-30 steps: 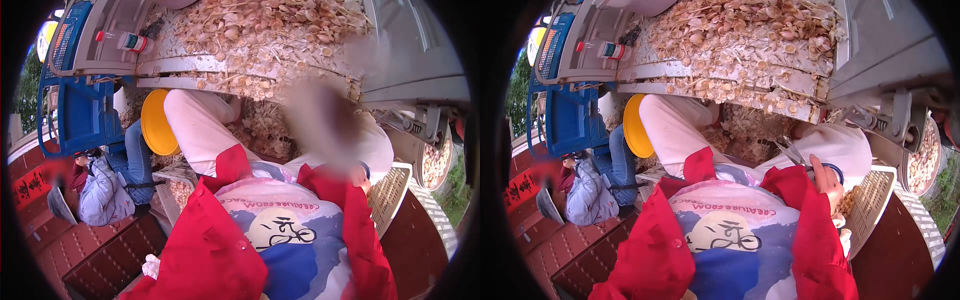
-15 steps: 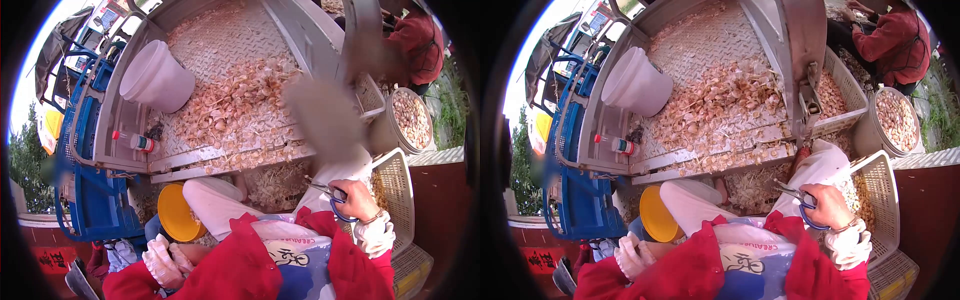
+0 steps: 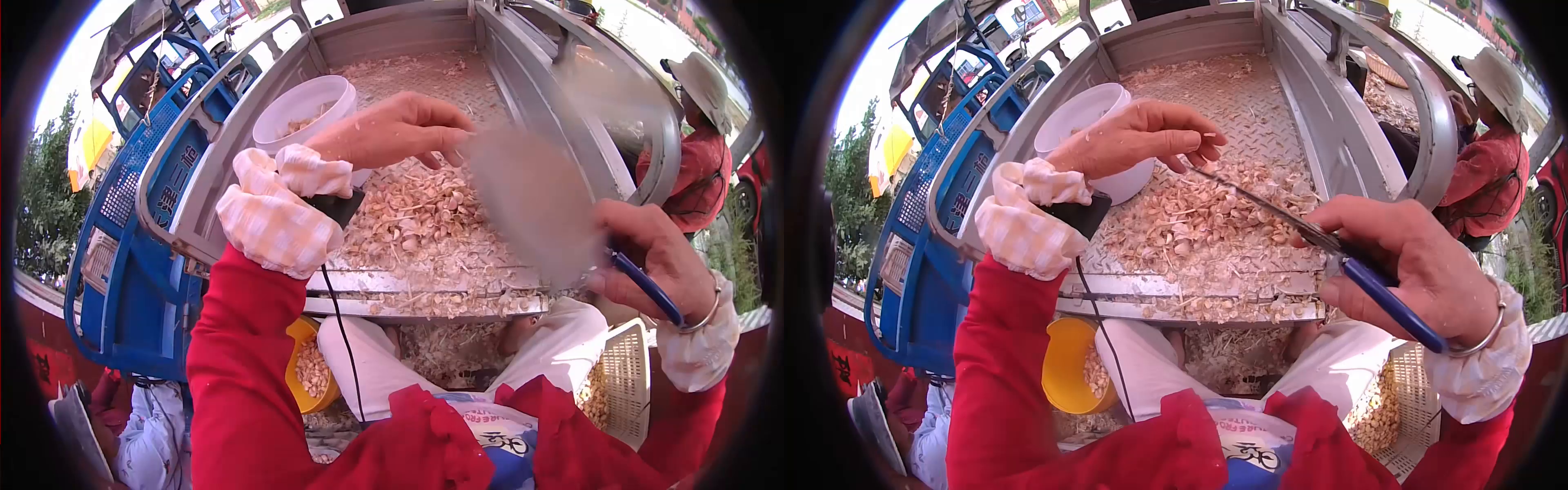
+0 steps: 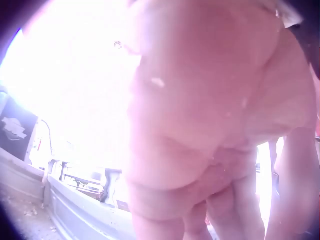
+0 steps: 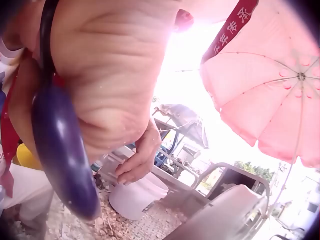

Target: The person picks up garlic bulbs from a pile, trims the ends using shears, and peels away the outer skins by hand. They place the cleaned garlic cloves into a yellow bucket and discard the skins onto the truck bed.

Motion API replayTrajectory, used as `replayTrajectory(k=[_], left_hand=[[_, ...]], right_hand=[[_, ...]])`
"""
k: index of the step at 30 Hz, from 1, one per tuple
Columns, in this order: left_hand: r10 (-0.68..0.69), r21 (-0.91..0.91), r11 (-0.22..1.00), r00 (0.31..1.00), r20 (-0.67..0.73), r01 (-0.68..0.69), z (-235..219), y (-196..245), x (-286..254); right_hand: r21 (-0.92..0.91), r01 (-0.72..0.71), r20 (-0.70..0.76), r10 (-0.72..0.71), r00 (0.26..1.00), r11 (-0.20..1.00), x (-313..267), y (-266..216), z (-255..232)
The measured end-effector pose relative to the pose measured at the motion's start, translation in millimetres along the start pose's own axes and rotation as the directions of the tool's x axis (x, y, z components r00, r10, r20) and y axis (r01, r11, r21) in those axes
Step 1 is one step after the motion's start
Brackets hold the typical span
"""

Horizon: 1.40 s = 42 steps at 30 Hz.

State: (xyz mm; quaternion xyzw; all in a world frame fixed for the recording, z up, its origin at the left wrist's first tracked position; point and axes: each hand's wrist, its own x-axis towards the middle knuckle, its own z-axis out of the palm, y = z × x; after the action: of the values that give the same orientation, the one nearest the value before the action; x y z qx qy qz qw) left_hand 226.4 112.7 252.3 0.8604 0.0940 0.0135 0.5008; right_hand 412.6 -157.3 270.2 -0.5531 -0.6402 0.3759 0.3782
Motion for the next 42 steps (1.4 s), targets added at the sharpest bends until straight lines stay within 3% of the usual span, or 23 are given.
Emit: replayTrajectory(k=[1, 3, 5, 6, 7, 9, 10, 13, 15, 17, 18, 24, 25, 27, 28, 30, 33, 34, 35, 37, 38, 39, 42], left_hand=[[-0.023, -0.083, 0.996, 0.989, -0.147, 0.011, 0, -40, -16], [-0.1, -0.026, 0.995, 0.864, -0.493, 0.1, 4, -138, -39], [-0.167, -0.024, 0.977, 0.689, -0.705, 0.212, 11, -223, -61], [-0.227, -0.076, 0.959, 0.579, -0.783, 0.273, 18, -255, -71], [-0.233, -0.084, 0.959, 0.58, -0.781, 0.272, 28, -274, -78], [-0.256, 0.062, 0.824, 0.468, -0.846, 0.563, 53, -296, -88], [-0.314, 0.008, 0.813, 0.451, -0.835, 0.582, 64, -302, -88], [-0.354, 0.149, 0.695, 0.515, -0.781, 0.704, 88, -302, -65], [-0.351, 0.105, 0.753, 0.531, -0.771, 0.65, 101, -289, -41], [-0.384, 0.032, 0.734, 0.454, -0.804, 0.678, 111, -277, -13], [-0.387, 0.015, 0.757, 0.467, -0.795, 0.654, 115, -275, 0], [-0.329, -0.029, 0.881, 0.568, -0.754, 0.472, 142, -271, 56], [-0.322, -0.022, 0.88, 0.564, -0.76, 0.474, 136, -255, 55], [-0.275, 0.101, 0.875, 0.658, -0.701, 0.473, 121, -229, 49], [-0.153, 0.193, 0.873, 0.627, -0.763, 0.448, 108, -237, 48], [-0.105, 0.218, 0.853, 0.565, -0.818, 0.474, 70, -256, 48], [-0.229, 0.146, 0.8, 0.522, -0.821, 0.581, 22, -325, 60], [-0.042, 0.486, 0.743, 0.757, -0.652, 0.46, 4, -375, 52], [-0.031, 0.495, 0.749, 0.77, -0.638, 0.44, 8, -394, 67], [-0.205, 0.126, 0.918, 0.724, -0.659, 0.375, 13, -411, 84], [-0.201, 0.253, 0.889, 0.822, -0.533, 0.381, 22, -379, 91], [-0.203, 0.253, 0.89, 0.825, -0.527, 0.38, 32, -357, 98], [-0.23, -0.021, 0.969, 0.875, -0.427, 0.245, 61, -304, 107]], right_hand=[[0.13, -0.226, -0.072, 0.237, 0.969, 0.965, 0, 9, 15], [0.288, -0.255, -0.121, 0.299, 0.947, 0.923, 11, 73, 53], [0.422, -0.265, -0.081, 0.327, 0.941, 0.867, 29, 109, 89], [0.499, -0.324, -0.044, 0.397, 0.917, 0.804, 38, 113, 104], [0.563, -0.291, -0.055, 0.386, 0.921, 0.773, 45, 125, 121], [0.57, -0.31, -0.005, 0.38, 0.925, 0.761, 54, 142, 141], [0.58, -0.315, 0.004, 0.384, 0.923, 0.751, 56, 147, 148], [0.684, -0.336, -0.035, 0.489, 0.871, 0.648, 55, 157, 160], [0.734, -0.312, -0.033, 0.49, 0.871, 0.603, 49, 173, 170], [0.795, -0.337, 0.01, 0.545, 0.839, 0.504, 43, 181, 178], [0.809, -0.334, 0.025, 0.539, 0.842, 0.485, 39, 182, 182], [0.708, -0.353, -0.025, 0.521, 0.853, 0.612, 3, 182, 182], [0.655, -0.353, -0.07, 0.519, 0.852, 0.668, -5, 187, 181], [0.535, -0.389, -0.098, 0.512, 0.853, 0.75, -26, 199, 174], [0.524, -0.388, -0.093, 0.503, 0.859, 0.758, -39, 207, 171], [0.526, -0.383, -0.105, 0.505, 0.857, 0.759, -61, 219, 162], [0.581, -0.432, -0.071, 0.572, 0.817, 0.69, -85, 228, 156], [0.626, -0.431, -0.065, 0.595, 0.801, 0.649, -89, 230, 155], [0.666, -0.429, -0.053, 0.612, 0.789, 0.611, -92, 232, 154], [0.717, -0.455, -0.015, 0.664, 0.747, 0.528, -92, 233, 148], [0.718, -0.451, -0.021, 0.664, 0.748, 0.531, -95, 245, 150], [0.719, -0.449, -0.024, 0.664, 0.747, 0.531, -99, 251, 152], [0.778, -0.416, 0.014, 0.649, 0.76, 0.471, -93, 249, 147]])
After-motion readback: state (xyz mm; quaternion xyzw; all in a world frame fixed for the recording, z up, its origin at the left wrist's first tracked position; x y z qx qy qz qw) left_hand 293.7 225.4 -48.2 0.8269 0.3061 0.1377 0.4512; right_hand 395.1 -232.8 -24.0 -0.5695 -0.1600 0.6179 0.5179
